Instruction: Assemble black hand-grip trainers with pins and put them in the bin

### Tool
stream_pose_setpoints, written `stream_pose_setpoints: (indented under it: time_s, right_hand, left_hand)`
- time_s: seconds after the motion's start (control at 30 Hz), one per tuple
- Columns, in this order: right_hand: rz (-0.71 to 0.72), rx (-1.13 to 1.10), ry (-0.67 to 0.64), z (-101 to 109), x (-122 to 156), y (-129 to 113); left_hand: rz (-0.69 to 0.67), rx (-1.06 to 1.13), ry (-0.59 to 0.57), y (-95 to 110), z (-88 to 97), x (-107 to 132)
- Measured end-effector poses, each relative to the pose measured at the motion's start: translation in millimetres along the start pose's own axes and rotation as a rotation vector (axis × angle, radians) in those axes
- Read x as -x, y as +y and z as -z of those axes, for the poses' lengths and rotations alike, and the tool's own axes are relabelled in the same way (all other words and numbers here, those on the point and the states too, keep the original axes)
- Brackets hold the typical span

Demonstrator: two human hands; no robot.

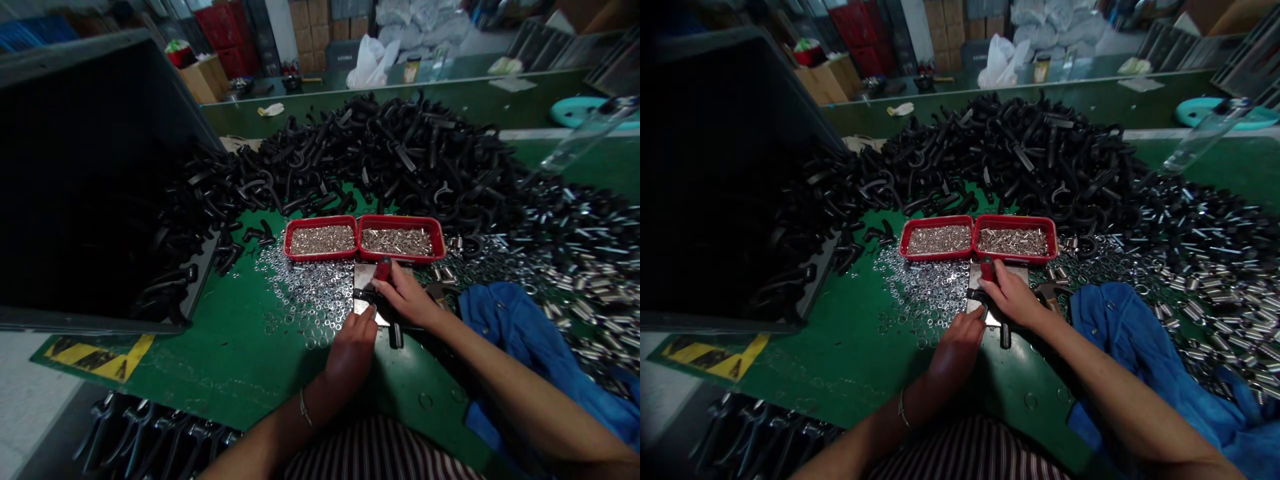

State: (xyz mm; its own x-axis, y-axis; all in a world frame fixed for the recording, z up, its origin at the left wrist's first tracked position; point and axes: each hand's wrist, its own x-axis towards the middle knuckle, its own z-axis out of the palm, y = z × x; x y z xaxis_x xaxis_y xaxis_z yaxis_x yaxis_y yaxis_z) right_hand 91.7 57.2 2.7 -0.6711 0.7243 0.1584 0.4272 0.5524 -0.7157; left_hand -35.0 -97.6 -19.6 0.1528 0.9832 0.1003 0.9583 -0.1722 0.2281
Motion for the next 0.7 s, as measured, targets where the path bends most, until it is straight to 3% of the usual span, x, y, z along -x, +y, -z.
stream_pose_setpoints:
  time_s: [0.13,0.23,0.33,0.4,0.47,0.57,0.7]
  right_hand:
    - [0.032,-0.142,-0.115,8,6,-16]
    - [0.004,-0.559,-0.219,17,9,-39]
    - [-0.064,-0.833,-0.057,32,8,-38]
    - [-0.167,-0.683,0.154,50,8,-16]
    - [-0.298,-0.314,0.268,73,12,16]
    - [-0.385,0.240,0.203,109,30,52]
    - [-0.337,0.577,0.329,130,72,51]
  left_hand:
    - [-0.009,-0.037,0.021,1,-2.5,-1]
    - [-0.006,-0.102,0.033,4,-4.7,-3]
    - [-0.002,-0.077,0.116,3,-2.4,-3]
    - [0.020,0.021,0.209,-1,3.7,-3]
    - [0.064,0.131,0.264,-7,12.9,-7]
    - [0.109,0.193,0.221,-16,26.3,-24]
    - [0.016,0.086,0.102,-19,30.4,-53]
